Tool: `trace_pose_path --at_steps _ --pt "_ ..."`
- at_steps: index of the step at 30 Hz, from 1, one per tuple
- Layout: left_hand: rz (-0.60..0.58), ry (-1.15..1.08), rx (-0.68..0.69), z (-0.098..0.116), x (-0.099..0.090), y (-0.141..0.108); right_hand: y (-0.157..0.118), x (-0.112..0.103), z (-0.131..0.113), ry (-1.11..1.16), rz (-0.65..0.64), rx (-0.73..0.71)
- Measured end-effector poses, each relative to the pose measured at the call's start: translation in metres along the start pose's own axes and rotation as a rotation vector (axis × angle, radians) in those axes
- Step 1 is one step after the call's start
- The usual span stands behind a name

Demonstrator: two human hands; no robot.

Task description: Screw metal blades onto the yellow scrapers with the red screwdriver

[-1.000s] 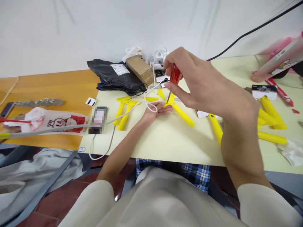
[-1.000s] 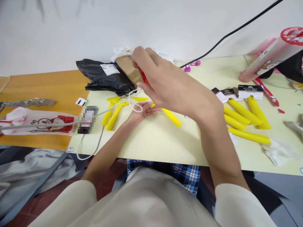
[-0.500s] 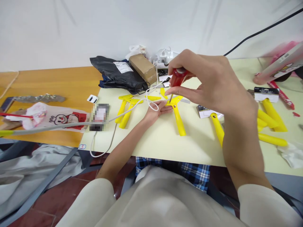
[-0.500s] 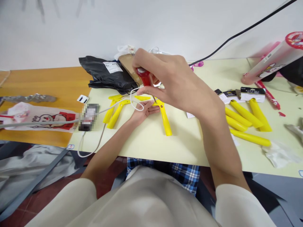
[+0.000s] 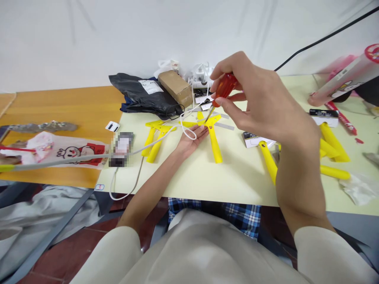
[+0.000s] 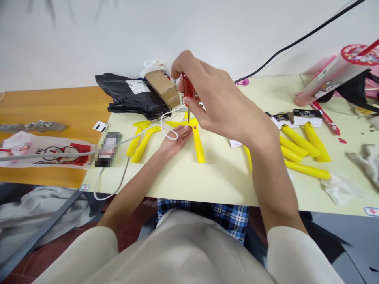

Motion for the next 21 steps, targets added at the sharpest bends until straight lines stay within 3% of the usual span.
trace_pose_path --at_steps 10,21 --pt "-0.005 0.028 0.029 0.002 0.002 -0.004 0.002 0.005 0.000 0.130 0.034 0.114" --pt "-0.033 0.077 0.075 0.001 0.005 -0.006 -0.002 0.000 -0.009 0.024 0.007 -0.015"
Point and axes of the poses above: each hand's wrist, its own y-axis towards the middle knuckle, its own x-axis out of the palm, z = x × y, the point moved 7 cm from there along y, towards the middle knuckle, and after that the axes turned 6 degrees about x, right-handed, at the moved point
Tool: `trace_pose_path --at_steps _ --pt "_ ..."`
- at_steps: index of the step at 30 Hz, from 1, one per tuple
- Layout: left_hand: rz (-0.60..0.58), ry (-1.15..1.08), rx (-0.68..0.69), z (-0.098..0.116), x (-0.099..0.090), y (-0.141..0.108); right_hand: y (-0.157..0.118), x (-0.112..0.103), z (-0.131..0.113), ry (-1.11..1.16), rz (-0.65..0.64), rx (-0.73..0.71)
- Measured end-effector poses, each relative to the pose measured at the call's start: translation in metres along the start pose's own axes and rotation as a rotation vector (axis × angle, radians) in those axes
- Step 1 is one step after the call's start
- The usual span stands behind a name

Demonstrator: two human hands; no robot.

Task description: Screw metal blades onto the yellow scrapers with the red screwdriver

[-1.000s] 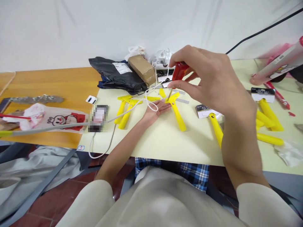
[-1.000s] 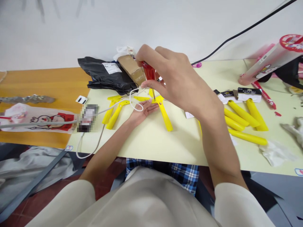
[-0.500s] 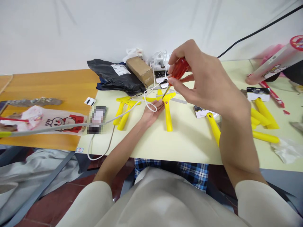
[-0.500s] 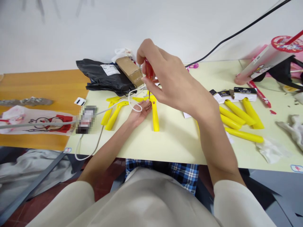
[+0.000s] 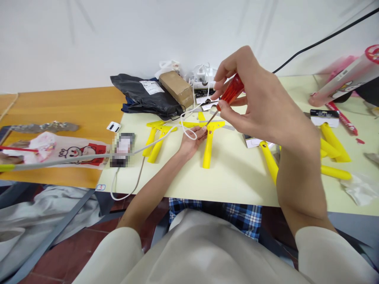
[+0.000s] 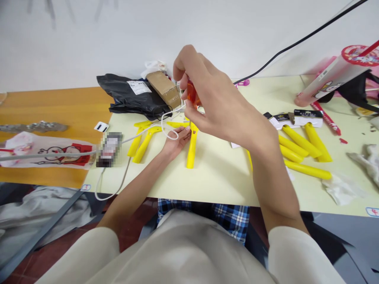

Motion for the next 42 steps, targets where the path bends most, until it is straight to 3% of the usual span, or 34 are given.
trace_pose_path --at_steps 7,17,29,35,42 --pt "0.006 0.045 0.050 0.002 0.000 -0.002 0.000 -0.005 0.004 0.004 0.072 -0.072" --pt "-0.018 0.069 0.078 0.003 0.002 -0.003 -0.004 0.000 -0.008 0.172 -0.040 -0.083" --pt "-0.020 0.068 0.089 0.002 0.002 -0.006 0.001 0.002 -0.001 0.039 0.056 -0.190" --pt "-0.036 0.063 0.109 -0.003 0.003 -0.005 0.000 0.005 0.000 0.031 -0.037 -0.148" --pt "-0.032 0.030 0.106 -0.002 0.009 -0.009 0.001 -0.002 0.003 0.001 0.078 -0.180"
Point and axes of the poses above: each hand's wrist, its own y-axis towards the middle knuckle, its own x-axis out of the palm, z = x × y, the point moved 7 cm from there along y, towards the middle knuckle, and after that the axes turned 6 degrees about x, right-handed, at the moved point
